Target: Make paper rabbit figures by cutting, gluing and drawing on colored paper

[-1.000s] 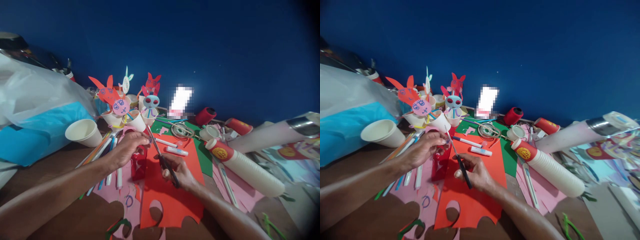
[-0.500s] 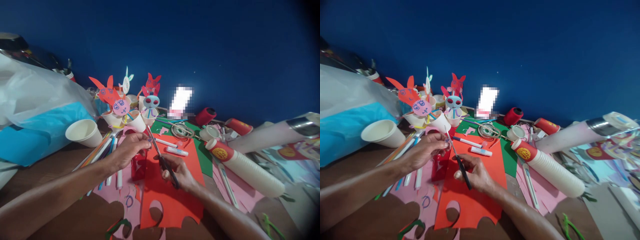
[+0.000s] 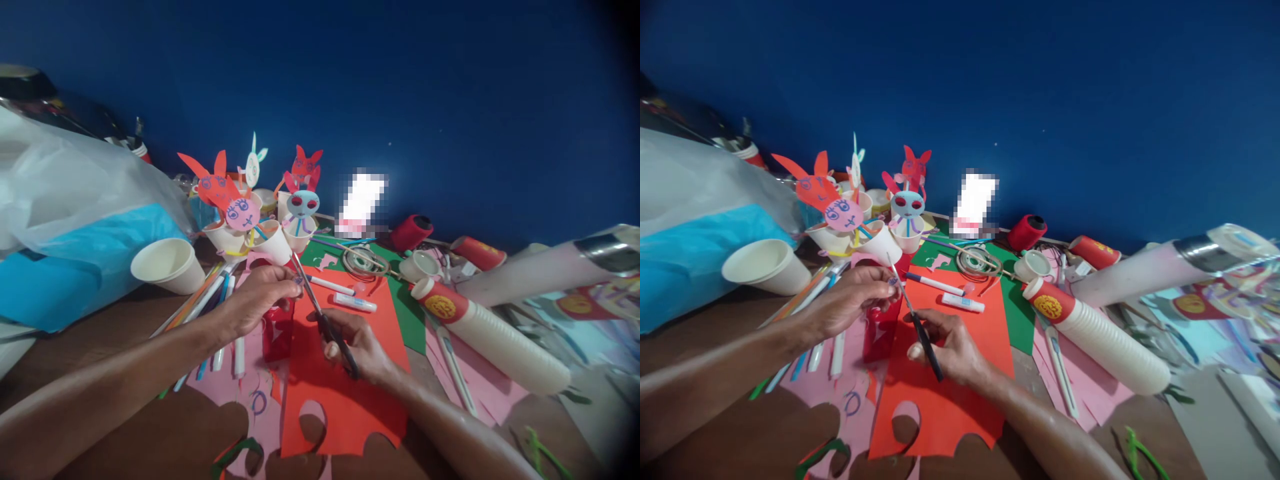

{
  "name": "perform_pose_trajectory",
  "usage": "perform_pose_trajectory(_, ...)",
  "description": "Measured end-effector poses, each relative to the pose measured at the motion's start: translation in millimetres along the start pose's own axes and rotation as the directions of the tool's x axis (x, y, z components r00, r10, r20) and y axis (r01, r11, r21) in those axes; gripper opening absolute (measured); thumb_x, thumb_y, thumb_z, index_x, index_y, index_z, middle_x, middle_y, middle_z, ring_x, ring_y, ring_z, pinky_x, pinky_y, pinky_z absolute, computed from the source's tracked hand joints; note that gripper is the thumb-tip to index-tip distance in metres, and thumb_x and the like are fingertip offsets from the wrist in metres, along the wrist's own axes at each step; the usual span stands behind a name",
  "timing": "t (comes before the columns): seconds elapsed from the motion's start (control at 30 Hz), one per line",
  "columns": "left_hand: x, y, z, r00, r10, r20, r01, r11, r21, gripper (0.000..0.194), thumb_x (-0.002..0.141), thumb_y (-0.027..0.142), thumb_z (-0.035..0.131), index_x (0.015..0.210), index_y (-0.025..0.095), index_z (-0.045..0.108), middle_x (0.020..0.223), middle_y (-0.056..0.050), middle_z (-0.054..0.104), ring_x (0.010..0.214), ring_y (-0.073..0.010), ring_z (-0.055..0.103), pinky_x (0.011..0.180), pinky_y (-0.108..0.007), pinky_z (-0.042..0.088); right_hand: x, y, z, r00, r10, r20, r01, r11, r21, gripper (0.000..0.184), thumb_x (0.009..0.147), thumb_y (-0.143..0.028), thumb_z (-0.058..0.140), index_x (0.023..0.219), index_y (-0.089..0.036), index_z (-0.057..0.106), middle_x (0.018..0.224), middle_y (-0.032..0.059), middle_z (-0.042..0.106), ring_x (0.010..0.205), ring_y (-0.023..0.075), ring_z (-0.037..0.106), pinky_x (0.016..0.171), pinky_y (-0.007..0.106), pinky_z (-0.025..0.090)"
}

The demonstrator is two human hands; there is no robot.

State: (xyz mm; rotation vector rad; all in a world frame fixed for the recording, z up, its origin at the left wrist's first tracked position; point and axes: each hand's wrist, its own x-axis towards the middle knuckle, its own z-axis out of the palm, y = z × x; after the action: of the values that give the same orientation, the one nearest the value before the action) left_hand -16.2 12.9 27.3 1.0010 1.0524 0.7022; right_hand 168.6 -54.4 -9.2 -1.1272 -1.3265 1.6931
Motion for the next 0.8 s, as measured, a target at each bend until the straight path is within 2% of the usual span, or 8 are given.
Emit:
perform_pose_trajectory(0.2,0,1,-0.9,1.000,-0.006,0.017,0.006,1.000,-0.007,0.004,0.062,0.017,0.057,0.064,0.014,0.058,0.060,0.000,0.060,0.053,-0.0081,0.051,0.052,-0.021,0.037,0,1,-1,1.000,0.011,0.008,-0.011,1.000,-0.011,0.040,0.064,-0.022,0.066,0.102,-0.014,0.058,0.055,-0.0046,0.051,0.044,0.0068,0.045,0.043,0.019,0.036)
perform_pose_trajectory(0.57,0,4,-2.5,0.997,-0.059,0.047,0.063,0.994,-0.090,0.003,0.060,0.015,0.059,0.063,0.014,0.059,0.060,0.000,0.059,0.058,-0.0095,0.053,0.052,-0.021,0.038,-1,0,-1,1.000,0.022,0.022,-0.023,0.999,0.029,0.049,0.062,-0.037,0.071,0.103,-0.013,0.059,0.054,-0.0042,0.051,0.042,0.0061,0.044,0.041,0.018,0.037)
perform_pose_trajectory(0.8,-3,12,-2.2,0.993,-0.092,0.072,0.100,0.987,-0.125,0.010,0.057,0.013,0.061,0.066,0.015,0.060,0.060,0.001,0.058,0.060,-0.0108,0.053,0.051,-0.021,0.036,-1,-4,1,0.999,0.030,0.011,-0.030,0.999,0.032,0.057,0.057,-0.047,0.073,0.100,-0.012,0.060,0.053,-0.0038,0.051,0.042,0.0065,0.044,0.040,0.019,0.036)
